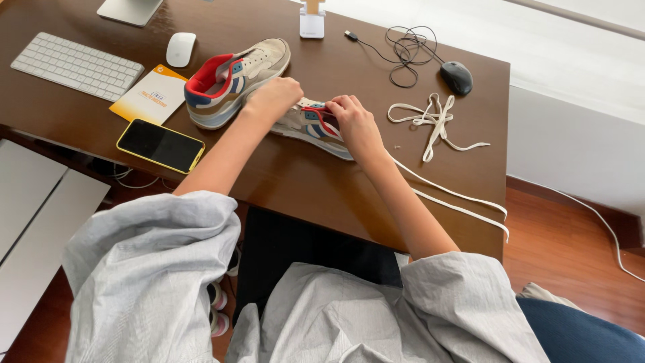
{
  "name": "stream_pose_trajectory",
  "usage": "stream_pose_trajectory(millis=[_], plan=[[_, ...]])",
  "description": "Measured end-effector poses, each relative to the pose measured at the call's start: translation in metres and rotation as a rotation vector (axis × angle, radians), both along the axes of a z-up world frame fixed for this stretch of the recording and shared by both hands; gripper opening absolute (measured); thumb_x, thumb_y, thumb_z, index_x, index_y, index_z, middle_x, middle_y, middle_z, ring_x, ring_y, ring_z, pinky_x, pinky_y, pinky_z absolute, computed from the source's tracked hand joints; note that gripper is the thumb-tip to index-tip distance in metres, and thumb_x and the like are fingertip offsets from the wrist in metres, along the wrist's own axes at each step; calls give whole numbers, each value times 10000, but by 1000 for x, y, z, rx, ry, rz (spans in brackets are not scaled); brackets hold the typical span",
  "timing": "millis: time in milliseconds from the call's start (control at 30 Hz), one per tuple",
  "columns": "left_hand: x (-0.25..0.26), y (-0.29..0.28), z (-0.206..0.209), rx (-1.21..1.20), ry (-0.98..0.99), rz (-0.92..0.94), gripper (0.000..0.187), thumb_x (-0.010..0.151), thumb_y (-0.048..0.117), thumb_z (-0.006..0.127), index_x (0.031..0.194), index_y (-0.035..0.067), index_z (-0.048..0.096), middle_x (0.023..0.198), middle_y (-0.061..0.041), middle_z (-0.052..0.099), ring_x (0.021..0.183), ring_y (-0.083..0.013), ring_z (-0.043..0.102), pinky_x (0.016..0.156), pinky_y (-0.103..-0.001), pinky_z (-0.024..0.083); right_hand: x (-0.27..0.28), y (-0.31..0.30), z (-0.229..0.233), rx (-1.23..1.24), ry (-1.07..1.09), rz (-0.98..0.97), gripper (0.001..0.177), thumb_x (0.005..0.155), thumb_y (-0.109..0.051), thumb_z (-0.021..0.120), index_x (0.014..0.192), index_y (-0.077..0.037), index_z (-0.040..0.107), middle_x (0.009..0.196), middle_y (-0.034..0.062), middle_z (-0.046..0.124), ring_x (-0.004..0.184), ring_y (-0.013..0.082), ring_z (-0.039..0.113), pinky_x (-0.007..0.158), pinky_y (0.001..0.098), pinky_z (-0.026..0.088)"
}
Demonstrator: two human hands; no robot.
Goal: The person removes the laces from a pair of sneakers and then re-laces one shoe by threading the laces through the eyelets and tying a knot. The other shoe remains unlaced on the desk.
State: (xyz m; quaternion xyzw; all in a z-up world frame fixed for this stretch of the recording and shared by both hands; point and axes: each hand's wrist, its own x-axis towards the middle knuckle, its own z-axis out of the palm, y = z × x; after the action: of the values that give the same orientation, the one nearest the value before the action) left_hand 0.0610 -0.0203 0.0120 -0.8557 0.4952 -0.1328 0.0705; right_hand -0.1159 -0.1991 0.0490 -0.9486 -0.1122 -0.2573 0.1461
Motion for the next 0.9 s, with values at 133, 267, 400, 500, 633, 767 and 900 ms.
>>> stream_pose_trajectory(millis=[133,267,400,500,633,767,900], plan=[[-15,31,-5,-373,22,89,52,788,-47,675,825,-19,698,919,-207,690,874,-356,732,752,-409,602,0,6,-4,-22,-22,-33,319,849,46,639,1156,-15,699,1174,92,676,1096,281,643,844,396,577],[-32,36,-11,-603,65,192,44,882,-23,670,839,-28,675,910,-208,680,866,-380,720,756,-447,589,0,8,-4,11,-40,-46,310,862,48,631,1158,-22,691,1177,86,670,1093,282,651,878,397,579],[-29,32,-4,-527,98,288,113,883,-10,674,770,-20,668,917,-212,683,875,-380,722,759,-443,596,-3,8,9,239,42,-48,156,1008,-44,647,1158,-17,681,1174,109,663,959,310,686,808,423,564],[-23,29,-2,-394,85,283,90,798,-86,659,765,-4,678,918,-208,691,893,-359,736,733,-415,609,-14,10,20,319,-26,58,158,970,-133,725,1067,-13,692,1196,153,625,954,317,711,773,414,567],[-21,20,-11,-303,-49,220,107,744,-94,662,809,-16,694,927,-192,706,873,-344,750,711,-372,624,-27,6,31,357,166,43,198,936,-151,741,1095,-33,737,1215,110,671,888,289,722,786,389,587],[-18,29,-9,-293,-48,153,68,805,-54,667,828,3,697,927,-181,704,858,-329,751,727,-378,620,-24,-1,35,374,237,60,224,910,-120,712,1119,-40,736,1200,102,680,840,265,736,768,371,595],[-28,34,6,-447,-10,183,135,912,32,683,780,1,686,904,-154,691,811,-317,738,700,-412,600,-24,0,33,282,201,12,235,953,-72,674,1172,-60,759,1141,98,708,886,305,711,802,407,570]])
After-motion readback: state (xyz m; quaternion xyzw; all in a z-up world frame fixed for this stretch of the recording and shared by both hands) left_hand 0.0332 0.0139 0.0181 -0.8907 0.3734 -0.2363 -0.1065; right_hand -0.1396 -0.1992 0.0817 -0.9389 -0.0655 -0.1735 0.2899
